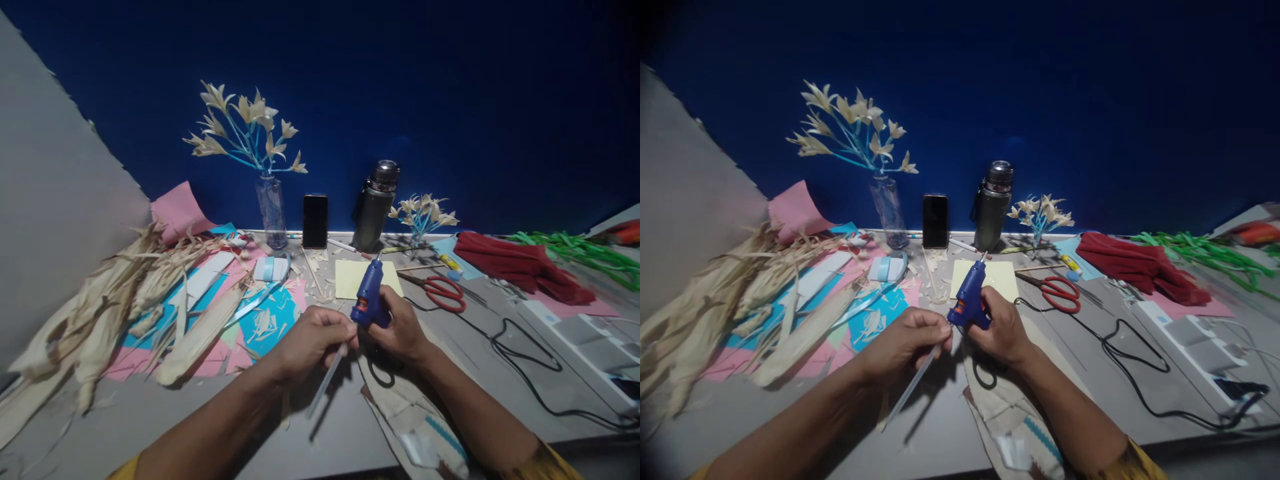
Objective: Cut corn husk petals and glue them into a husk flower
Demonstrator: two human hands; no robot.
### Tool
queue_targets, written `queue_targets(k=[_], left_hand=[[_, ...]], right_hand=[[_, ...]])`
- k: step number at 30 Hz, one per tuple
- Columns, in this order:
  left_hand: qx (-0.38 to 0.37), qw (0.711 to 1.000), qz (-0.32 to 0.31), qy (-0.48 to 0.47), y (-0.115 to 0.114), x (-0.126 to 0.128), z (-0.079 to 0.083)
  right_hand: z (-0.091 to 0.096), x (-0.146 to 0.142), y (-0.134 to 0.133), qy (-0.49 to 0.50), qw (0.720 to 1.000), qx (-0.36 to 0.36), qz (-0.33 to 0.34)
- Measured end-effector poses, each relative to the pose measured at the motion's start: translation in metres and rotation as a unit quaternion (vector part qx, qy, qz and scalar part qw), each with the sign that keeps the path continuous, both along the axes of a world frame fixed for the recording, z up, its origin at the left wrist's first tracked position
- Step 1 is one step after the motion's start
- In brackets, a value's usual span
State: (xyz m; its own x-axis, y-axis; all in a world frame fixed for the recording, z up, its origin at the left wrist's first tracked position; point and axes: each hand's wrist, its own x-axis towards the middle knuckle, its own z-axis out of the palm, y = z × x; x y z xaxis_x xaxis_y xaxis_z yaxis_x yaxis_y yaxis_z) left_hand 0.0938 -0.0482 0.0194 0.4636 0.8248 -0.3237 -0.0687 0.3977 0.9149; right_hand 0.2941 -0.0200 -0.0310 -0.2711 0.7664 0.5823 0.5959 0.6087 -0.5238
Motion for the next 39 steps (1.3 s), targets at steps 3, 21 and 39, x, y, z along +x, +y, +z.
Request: queue_targets(k=[3, 21, 39], left_hand=[[-0.028, 0.999, -0.006, -0.015, -0.003, 0.002, 0.003], [0.023, 0.998, 0.049, 0.015, -0.008, 0.006, -0.007], [0.040, 0.999, 0.024, -0.016, 0.000, -0.001, -0.013]], right_hand=[[0.003, -0.003, -0.001, 0.016, 0.999, -0.029, 0.006], [-0.002, -0.001, -0.002, -0.017, 0.999, 0.030, 0.025], [0.001, 0.009, 0.007, 0.019, 0.995, 0.091, -0.040]])
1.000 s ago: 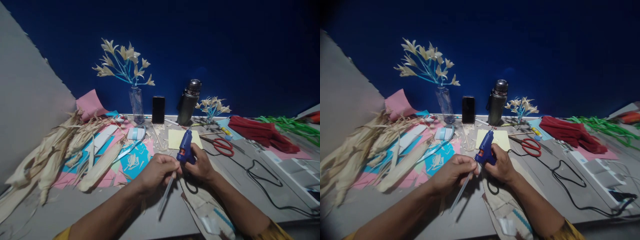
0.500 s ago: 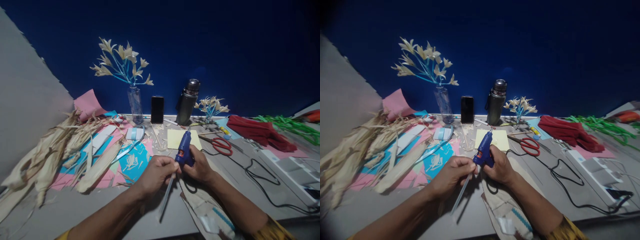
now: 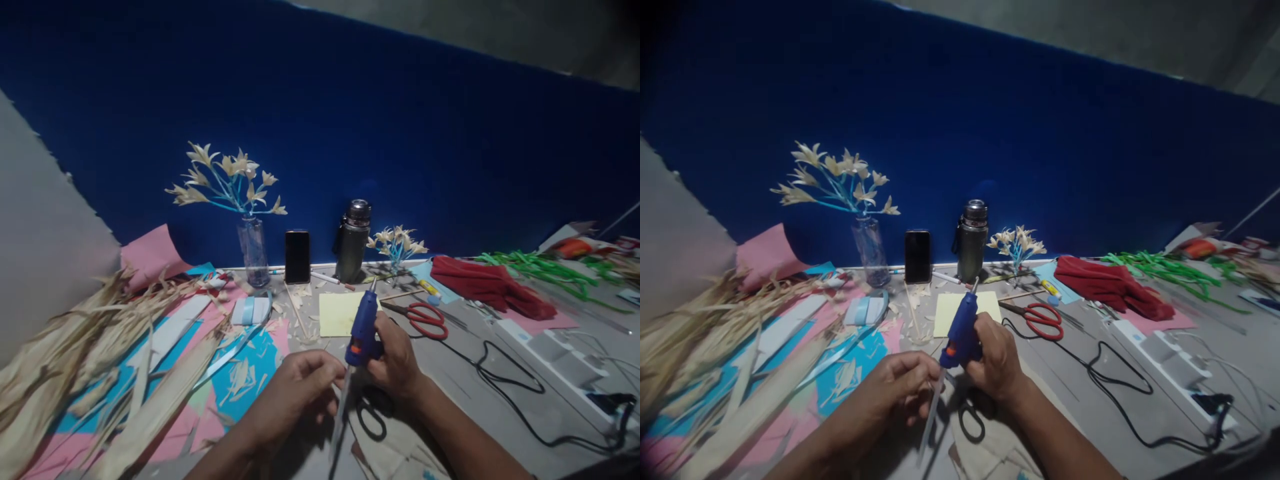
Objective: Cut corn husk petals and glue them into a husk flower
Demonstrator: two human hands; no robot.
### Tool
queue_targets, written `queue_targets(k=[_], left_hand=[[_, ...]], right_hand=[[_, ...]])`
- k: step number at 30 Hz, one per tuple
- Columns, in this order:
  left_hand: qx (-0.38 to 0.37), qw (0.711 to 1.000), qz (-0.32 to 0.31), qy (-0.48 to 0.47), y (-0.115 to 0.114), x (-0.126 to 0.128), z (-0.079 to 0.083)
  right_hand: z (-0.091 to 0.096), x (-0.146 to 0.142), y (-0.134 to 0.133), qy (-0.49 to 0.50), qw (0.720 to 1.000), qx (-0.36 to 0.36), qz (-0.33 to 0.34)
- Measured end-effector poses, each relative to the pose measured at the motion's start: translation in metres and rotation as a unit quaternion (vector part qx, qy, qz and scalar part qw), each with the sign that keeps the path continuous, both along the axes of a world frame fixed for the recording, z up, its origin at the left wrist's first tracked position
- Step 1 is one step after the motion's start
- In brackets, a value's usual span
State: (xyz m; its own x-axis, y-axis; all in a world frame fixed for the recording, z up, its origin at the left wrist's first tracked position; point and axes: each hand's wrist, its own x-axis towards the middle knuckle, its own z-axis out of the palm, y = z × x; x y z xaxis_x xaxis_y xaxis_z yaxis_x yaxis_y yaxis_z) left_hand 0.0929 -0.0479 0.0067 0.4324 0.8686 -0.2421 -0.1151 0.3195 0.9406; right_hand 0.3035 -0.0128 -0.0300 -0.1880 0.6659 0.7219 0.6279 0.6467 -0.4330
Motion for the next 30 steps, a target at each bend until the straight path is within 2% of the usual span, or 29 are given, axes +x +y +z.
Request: queue_targets(k=[2, 5, 8, 11, 14, 17, 20, 22, 24, 26, 30], left_hand=[[-0.008, 1.000, 0.029, -0.009, 0.002, -0.001, -0.004], [0.010, 0.994, 0.105, 0.001, 0.011, -0.009, -0.006], [0.046, 0.985, 0.165, 0.018, 0.023, -0.024, 0.000], [0.059, 0.979, 0.194, 0.008, 0.031, -0.041, 0.015], [0.092, 0.972, 0.206, 0.066, 0.034, -0.057, 0.030], [0.166, 0.942, 0.187, 0.223, 0.036, -0.075, 0.039], [0.234, 0.864, 0.183, 0.407, 0.036, -0.094, 0.035], [0.241, 0.829, 0.171, 0.475, 0.034, -0.104, 0.028], [0.233, 0.828, 0.144, 0.489, 0.030, -0.111, 0.021], [0.226, 0.844, 0.111, 0.473, 0.026, -0.115, 0.015], [0.214, 0.861, 0.083, 0.454, 0.022, -0.115, 0.013]], right_hand=[[0.009, 0.004, 0.000, 0.071, 0.993, -0.081, 0.041], [0.021, 0.014, 0.000, 0.197, 0.951, -0.215, 0.102], [0.025, 0.028, 0.002, 0.247, 0.921, -0.261, 0.151], [0.022, 0.041, 0.004, 0.279, 0.883, -0.303, 0.225], [0.017, 0.049, 0.002, 0.300, 0.864, -0.329, 0.236], [0.015, 0.053, -0.001, 0.307, 0.857, -0.351, 0.218], [0.015, 0.056, -0.001, 0.315, 0.852, -0.354, 0.223], [0.015, 0.057, -0.001, 0.319, 0.849, -0.356, 0.227], [0.016, 0.058, -0.001, 0.318, 0.847, -0.361, 0.227], [0.016, 0.057, -0.001, 0.321, 0.844, -0.366, 0.224], [0.017, 0.051, -0.005, 0.334, 0.839, -0.373, 0.213]])
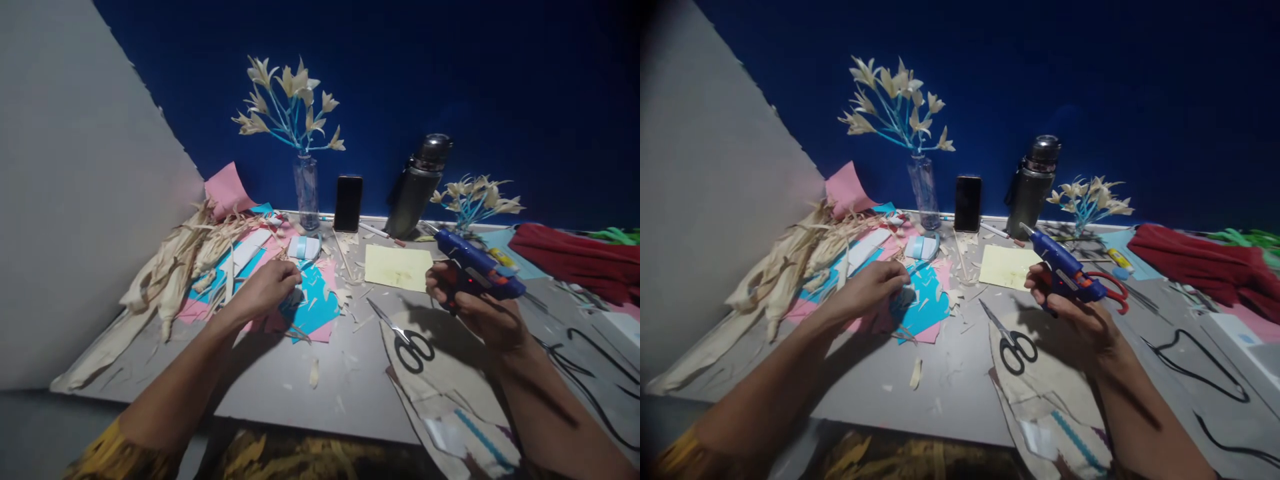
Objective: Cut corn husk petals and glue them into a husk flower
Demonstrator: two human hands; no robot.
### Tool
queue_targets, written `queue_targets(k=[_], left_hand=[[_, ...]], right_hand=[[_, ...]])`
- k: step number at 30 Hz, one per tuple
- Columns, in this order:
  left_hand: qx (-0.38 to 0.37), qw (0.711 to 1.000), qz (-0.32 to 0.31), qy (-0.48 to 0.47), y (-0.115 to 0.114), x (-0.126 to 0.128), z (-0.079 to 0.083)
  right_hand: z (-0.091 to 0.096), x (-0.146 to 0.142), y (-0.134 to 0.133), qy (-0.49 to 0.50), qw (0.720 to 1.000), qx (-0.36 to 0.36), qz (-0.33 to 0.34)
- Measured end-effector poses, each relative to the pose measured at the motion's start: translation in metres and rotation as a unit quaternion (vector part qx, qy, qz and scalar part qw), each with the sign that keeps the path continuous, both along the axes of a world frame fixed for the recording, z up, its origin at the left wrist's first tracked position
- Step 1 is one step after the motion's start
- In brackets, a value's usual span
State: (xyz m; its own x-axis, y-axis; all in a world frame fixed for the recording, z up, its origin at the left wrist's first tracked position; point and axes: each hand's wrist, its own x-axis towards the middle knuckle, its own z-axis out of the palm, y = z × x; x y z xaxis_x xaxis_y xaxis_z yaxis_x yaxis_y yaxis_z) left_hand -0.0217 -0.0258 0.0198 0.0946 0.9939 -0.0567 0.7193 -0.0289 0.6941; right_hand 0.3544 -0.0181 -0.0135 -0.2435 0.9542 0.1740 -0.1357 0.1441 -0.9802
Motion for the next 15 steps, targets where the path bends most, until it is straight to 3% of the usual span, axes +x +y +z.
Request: queue_targets(k=[3, 8, 15], left_hand=[[0.015, 1.000, -0.014, 0.000, 0.006, 0.009, -0.001], [0.014, 0.988, -0.127, 0.082, 0.022, 0.040, -0.018], [0.036, 0.989, -0.098, 0.106, 0.023, 0.060, -0.038]], right_hand=[[0.001, -0.005, -0.004, 0.008, 1.000, -0.011, -0.003], [0.000, -0.009, -0.006, -0.003, 1.000, -0.020, 0.019], [-0.001, -0.012, -0.011, -0.021, 0.998, -0.051, 0.012]])
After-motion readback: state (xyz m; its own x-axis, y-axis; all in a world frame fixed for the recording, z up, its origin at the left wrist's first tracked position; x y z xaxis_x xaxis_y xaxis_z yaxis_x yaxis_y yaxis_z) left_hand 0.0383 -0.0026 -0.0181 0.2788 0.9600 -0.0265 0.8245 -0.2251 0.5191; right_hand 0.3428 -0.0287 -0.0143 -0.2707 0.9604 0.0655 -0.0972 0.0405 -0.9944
